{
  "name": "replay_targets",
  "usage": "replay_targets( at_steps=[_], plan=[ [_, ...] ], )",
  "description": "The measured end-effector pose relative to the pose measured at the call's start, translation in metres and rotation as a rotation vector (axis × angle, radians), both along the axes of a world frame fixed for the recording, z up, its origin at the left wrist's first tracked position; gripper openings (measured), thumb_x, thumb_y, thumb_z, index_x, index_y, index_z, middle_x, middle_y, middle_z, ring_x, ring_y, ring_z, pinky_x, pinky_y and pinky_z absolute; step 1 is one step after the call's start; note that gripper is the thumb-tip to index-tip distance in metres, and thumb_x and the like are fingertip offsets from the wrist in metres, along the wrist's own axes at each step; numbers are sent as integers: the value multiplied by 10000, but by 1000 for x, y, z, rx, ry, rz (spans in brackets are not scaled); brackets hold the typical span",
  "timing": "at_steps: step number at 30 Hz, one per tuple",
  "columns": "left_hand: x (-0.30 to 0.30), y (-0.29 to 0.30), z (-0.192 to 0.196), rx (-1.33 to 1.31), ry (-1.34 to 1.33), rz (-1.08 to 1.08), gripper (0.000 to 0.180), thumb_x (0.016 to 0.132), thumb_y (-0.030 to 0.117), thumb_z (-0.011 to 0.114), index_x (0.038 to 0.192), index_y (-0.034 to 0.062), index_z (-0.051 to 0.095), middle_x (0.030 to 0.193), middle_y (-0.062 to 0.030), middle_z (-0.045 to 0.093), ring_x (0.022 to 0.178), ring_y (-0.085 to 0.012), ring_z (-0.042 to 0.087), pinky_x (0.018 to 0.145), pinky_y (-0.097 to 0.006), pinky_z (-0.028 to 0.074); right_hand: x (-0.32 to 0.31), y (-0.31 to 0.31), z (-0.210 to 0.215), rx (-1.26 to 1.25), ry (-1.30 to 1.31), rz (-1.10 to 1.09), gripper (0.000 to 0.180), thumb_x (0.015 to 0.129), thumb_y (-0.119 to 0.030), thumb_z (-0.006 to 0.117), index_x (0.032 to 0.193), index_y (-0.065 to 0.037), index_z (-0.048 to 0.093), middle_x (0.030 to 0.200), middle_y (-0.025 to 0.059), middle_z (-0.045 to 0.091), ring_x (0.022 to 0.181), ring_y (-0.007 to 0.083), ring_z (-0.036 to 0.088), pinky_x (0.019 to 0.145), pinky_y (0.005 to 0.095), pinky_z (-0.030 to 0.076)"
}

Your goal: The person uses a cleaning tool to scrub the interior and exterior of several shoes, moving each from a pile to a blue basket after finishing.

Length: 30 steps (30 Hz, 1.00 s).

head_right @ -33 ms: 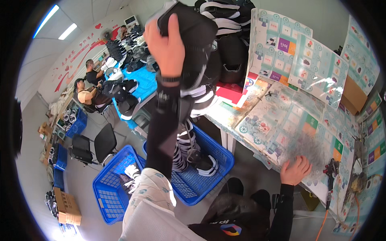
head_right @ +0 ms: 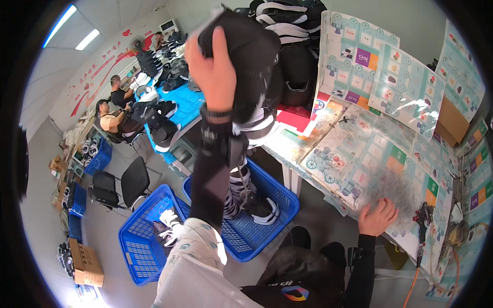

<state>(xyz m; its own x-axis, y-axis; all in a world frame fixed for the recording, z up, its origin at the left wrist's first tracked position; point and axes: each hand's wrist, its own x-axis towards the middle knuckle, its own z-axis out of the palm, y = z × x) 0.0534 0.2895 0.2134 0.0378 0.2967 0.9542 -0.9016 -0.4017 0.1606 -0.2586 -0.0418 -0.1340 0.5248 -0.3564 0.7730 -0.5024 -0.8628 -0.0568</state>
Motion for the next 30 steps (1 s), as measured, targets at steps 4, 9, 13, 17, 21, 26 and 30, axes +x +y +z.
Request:
replay_targets(
  at_steps=[4, 9, 13, 17, 21, 26, 30],
  plan=[
    [-87, 3, -82, -345, 429, -618, 326, 1110, 294, 576, 1209, -8, 648, 1194, -74, 692, 1091, -136, 627, 963, -282, 479, -4, -4, -1, -2, -5, -4, 396, 867, -275, 661, 1185, -47, 599, 1300, 163, 581, 1290, 367, 517, 1218, 581, 279],
    [-155, 24, -204, -611, 803, -1094, 545, 1132, 423, 495, 1433, -27, 560, 1349, -71, 656, 1192, -174, 620, 1048, -328, 476, -8, -2, 1, 34, -11, 47, 424, 858, -273, 669, 1209, -49, 590, 1327, 161, 569, 1316, 356, 501, 1230, 583, 261],
    [-218, 24, -242, -793, 1047, -1115, 534, 1125, 467, 478, 1353, 12, 637, 1318, -68, 687, 1170, -189, 641, 1055, -344, 483, -14, -4, 2, 38, -33, 80, 450, 838, -256, 678, 1226, -49, 584, 1333, 159, 562, 1329, 356, 490, 1238, 587, 245],
    [-261, 37, -285, -921, 1185, -1131, 504, 1105, 462, 524, 1323, 30, 666, 1294, -88, 715, 1151, -224, 670, 1038, -376, 511, -24, 3, 7, 22, -76, 161, 460, 822, -249, 685, 1225, -52, 585, 1337, 163, 554, 1328, 362, 486, 1242, 586, 240],
    [-292, 50, -319, -803, 1165, -991, 467, 1102, 435, 539, 1296, 32, 676, 1240, -96, 739, 1110, -232, 699, 985, -378, 541, -48, 25, 22, 157, -186, 428, 488, 803, -134, 696, 1264, -33, 572, 1355, 173, 532, 1336, 377, 477, 1226, 540, 269],
    [-310, 48, -330, -920, 1260, -1271, 490, 1099, 446, 540, 1277, 11, 675, 1238, -119, 739, 1092, -248, 712, 983, -397, 559, -63, 86, 45, 922, 39, 1158, 694, 832, -69, 752, 1461, -25, 460, 1424, 157, 509, 1340, 317, 518, 1107, 451, 445],
    [-317, 35, -340, -890, 1426, -1530, 542, 1091, 476, 541, 1308, -5, 667, 1257, -136, 735, 1133, -268, 711, 1011, -422, 559, -65, 114, 52, 1179, 195, 1242, 765, 848, 26, 749, 1548, -65, 456, 1426, 171, 611, 1212, 295, 669, 946, 377, 551]
  ],
)
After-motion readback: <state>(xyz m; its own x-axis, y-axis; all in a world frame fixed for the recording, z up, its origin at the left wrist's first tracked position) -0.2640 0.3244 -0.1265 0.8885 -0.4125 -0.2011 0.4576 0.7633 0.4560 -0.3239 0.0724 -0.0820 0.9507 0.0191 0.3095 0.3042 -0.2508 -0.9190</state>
